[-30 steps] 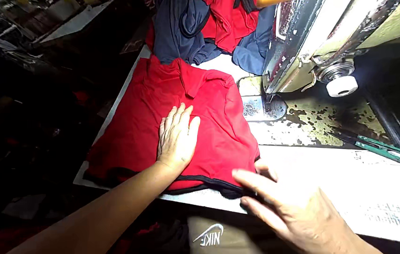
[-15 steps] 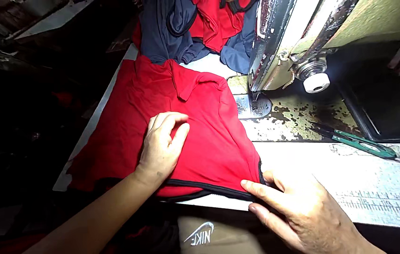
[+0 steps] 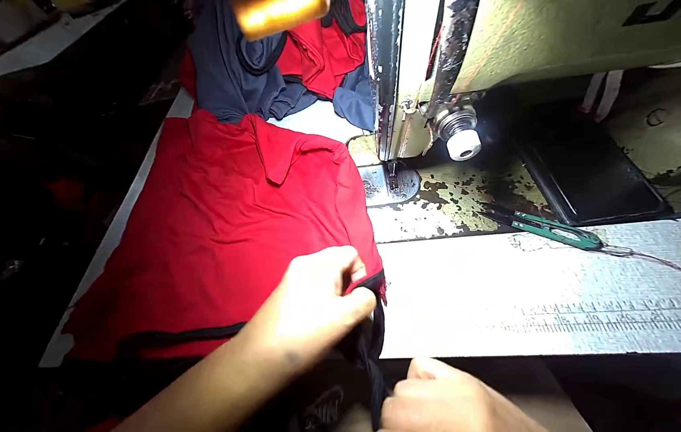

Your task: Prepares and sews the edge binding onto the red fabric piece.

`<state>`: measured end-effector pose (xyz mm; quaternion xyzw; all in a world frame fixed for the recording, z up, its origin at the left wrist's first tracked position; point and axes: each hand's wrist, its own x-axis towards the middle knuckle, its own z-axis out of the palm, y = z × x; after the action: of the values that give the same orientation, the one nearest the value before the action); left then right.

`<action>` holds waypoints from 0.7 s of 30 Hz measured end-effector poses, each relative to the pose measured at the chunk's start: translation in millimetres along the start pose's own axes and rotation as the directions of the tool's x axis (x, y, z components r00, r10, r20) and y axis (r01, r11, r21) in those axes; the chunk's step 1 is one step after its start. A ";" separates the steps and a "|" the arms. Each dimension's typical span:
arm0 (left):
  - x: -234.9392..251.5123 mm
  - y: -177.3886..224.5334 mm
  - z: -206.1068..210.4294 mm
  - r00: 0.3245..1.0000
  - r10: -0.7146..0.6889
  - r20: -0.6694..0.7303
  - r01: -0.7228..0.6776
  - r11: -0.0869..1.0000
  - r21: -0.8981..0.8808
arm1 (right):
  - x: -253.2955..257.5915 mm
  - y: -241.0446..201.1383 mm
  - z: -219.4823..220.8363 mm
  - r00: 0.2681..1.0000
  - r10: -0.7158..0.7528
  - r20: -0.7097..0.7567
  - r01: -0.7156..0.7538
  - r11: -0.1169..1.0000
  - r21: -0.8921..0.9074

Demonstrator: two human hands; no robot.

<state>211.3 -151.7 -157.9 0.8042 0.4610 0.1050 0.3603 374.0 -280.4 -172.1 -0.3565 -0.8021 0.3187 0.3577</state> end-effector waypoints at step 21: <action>-63.0 -92.4 -53.4 0.967 0.249 -0.063 -0.175 0.819 0.547 | -9.5 71.5 -42.7 0.642 0.602 -0.475 -0.304 0.769 0.563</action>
<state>88.2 -148.2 -171.7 0.9102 0.4022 0.0640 0.0756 437.5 -238.3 -207.1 -0.5473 -0.4220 0.4307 0.5804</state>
